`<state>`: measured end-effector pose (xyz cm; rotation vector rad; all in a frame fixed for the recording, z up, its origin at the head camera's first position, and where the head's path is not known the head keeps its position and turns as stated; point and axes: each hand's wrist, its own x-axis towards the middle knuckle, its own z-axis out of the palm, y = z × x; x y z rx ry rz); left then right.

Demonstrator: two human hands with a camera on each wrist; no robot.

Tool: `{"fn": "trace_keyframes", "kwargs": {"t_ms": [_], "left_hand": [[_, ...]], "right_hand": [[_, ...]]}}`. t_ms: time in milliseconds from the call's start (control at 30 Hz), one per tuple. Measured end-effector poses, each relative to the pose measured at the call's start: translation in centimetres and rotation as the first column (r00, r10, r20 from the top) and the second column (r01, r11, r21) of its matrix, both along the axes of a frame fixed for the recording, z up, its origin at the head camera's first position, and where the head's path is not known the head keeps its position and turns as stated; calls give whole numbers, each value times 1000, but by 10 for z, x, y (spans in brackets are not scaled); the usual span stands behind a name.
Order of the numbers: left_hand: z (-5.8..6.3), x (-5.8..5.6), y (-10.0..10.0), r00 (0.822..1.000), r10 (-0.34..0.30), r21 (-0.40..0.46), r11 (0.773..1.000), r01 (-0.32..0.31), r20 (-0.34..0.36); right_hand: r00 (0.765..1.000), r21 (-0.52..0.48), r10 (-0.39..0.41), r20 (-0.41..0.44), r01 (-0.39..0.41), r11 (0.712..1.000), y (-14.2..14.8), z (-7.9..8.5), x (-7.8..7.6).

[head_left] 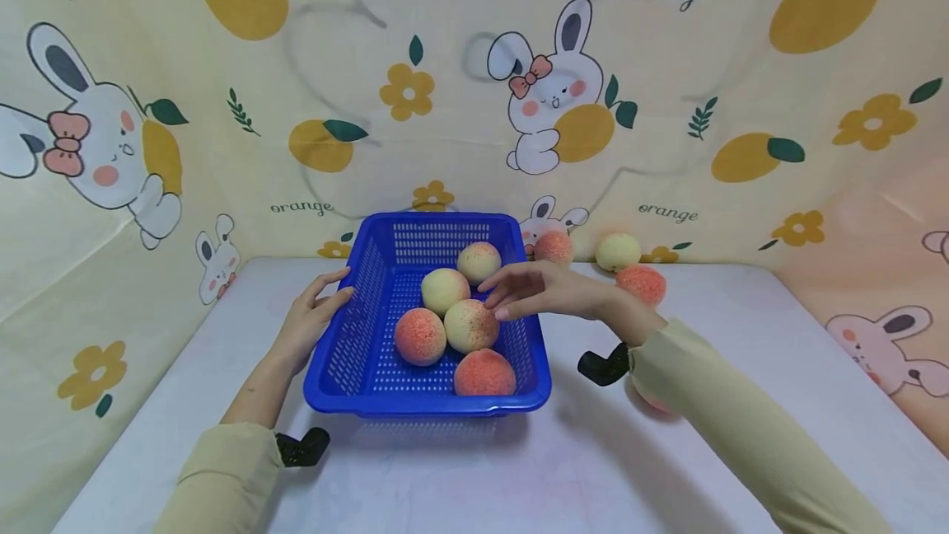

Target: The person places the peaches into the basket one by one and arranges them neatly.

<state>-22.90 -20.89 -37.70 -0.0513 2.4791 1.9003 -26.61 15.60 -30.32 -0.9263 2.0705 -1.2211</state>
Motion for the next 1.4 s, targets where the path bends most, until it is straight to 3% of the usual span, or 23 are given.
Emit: {"fn": "trace_keyframes", "kwargs": {"t_ms": [333,533,1033,1400], "left_hand": [[1,2,2,1000,11,-26,1000,-11,5],[2,3,2,1000,11,-33,999,-11,7],[0,2,2,1000,14,-41,999,-13,20],[2,3,3,1000,14,-54,998,-13,20]], "right_hand": [[980,-129,-198,-25,194,973,21,-9,3],[973,-178,-227,-40,217,960,35,-14,4],[953,-111,-301,-22,296,949,82,-21,12],[939,-85,-333,-89,326,942,116,-30,21]]}}
